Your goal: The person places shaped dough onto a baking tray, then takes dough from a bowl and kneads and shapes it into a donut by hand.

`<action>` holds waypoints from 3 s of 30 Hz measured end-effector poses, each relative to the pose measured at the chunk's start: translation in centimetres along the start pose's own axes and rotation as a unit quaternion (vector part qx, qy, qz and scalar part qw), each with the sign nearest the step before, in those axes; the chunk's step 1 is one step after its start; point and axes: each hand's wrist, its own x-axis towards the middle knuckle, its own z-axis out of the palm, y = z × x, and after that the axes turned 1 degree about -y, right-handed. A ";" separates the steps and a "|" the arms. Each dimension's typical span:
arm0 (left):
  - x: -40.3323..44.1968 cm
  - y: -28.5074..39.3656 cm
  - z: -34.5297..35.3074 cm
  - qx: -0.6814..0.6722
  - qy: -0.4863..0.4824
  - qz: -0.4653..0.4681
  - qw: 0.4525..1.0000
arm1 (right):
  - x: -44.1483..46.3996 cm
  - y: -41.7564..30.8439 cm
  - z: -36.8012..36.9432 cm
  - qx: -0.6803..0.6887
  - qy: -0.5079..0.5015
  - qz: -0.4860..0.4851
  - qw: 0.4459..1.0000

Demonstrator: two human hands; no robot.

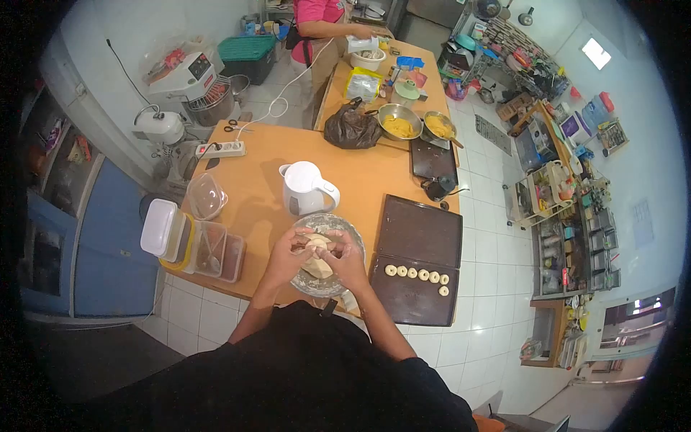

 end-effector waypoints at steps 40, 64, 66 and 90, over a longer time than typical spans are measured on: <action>-0.3 0.1 0.7 0.099 0.001 0.021 0.995 | 0.1 0.5 0.3 0.016 0.000 -0.005 1.000; 0.2 -1.5 -0.2 -0.064 0.003 -0.046 0.997 | 0.5 1.6 -0.5 -0.145 -0.032 0.022 0.989; 0.2 -1.4 -0.3 -0.056 -0.014 -0.040 0.998 | 0.4 1.8 -0.4 -0.132 -0.023 0.021 0.991; -1.0 -2.6 2.0 -0.375 0.096 -0.119 0.914 | 0.7 2.6 0.3 0.204 0.053 0.091 0.973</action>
